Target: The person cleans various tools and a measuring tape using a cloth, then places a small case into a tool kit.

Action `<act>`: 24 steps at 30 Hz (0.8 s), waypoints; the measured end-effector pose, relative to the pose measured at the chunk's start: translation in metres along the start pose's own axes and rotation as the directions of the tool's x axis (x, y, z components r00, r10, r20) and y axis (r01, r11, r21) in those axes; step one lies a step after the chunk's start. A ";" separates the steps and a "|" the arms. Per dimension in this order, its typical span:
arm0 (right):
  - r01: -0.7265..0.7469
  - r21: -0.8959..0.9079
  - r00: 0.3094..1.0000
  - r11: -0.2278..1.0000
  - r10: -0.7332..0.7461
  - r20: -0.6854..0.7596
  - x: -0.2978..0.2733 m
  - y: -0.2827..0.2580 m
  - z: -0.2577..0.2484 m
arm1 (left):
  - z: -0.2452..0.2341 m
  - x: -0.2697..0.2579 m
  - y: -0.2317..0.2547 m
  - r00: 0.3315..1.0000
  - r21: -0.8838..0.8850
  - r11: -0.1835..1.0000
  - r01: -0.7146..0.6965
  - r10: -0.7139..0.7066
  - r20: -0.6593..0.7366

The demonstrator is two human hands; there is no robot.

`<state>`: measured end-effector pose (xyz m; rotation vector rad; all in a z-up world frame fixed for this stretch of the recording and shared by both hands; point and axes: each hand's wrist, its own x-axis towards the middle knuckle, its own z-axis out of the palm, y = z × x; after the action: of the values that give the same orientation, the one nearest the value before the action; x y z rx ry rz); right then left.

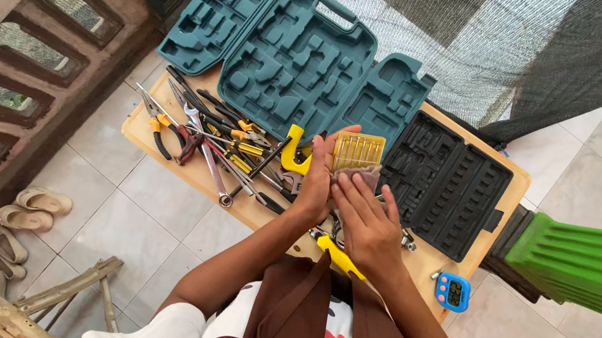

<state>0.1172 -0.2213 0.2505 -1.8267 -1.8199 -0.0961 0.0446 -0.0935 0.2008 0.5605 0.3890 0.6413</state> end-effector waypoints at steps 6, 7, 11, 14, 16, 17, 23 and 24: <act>-0.086 -0.051 0.992 0.995 0.081 -0.099 0.031 0.009 0.000 | 0.003 -0.015 -0.023 0.986 0.283 0.945 -0.161 0.163 0.017; -0.108 -0.056 0.986 0.993 0.099 -0.134 0.034 0.008 0.000 | 0.003 -0.017 -0.027 0.986 0.284 0.945 -0.163 0.164 0.018; -0.144 -0.100 0.983 0.984 0.131 -0.128 0.033 0.004 -0.001 | 0.004 -0.016 -0.033 0.964 0.233 0.943 -0.236 0.258 -0.066; -0.222 -0.071 0.968 0.972 0.211 -0.135 0.027 0.003 -0.001 | 0.007 -0.016 -0.027 0.957 0.143 0.955 -0.260 0.275 -0.097; -0.241 -0.047 0.966 0.969 0.235 -0.111 0.017 -0.002 -0.003 | 0.009 -0.013 -0.018 0.960 0.089 0.965 -0.247 0.257 -0.111; -0.244 -0.047 0.965 0.969 0.238 -0.111 0.012 -0.004 -0.003 | 0.009 -0.010 -0.013 0.961 0.076 0.969 -0.237 0.245 -0.128; -0.159 -0.061 0.987 0.985 0.156 -0.042 -0.007 -0.020 -0.008 | 0.008 0.000 0.005 0.977 -0.017 0.993 -0.116 0.110 -0.185; -0.145 -0.065 0.989 0.987 0.143 -0.034 -0.009 -0.022 -0.009 | 0.008 0.001 0.005 0.982 -0.034 0.995 -0.093 0.085 -0.169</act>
<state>0.0991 -0.2348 0.2618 -1.9874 -1.6768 -0.1306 0.0469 -0.0925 0.2097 0.4871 0.5092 0.7841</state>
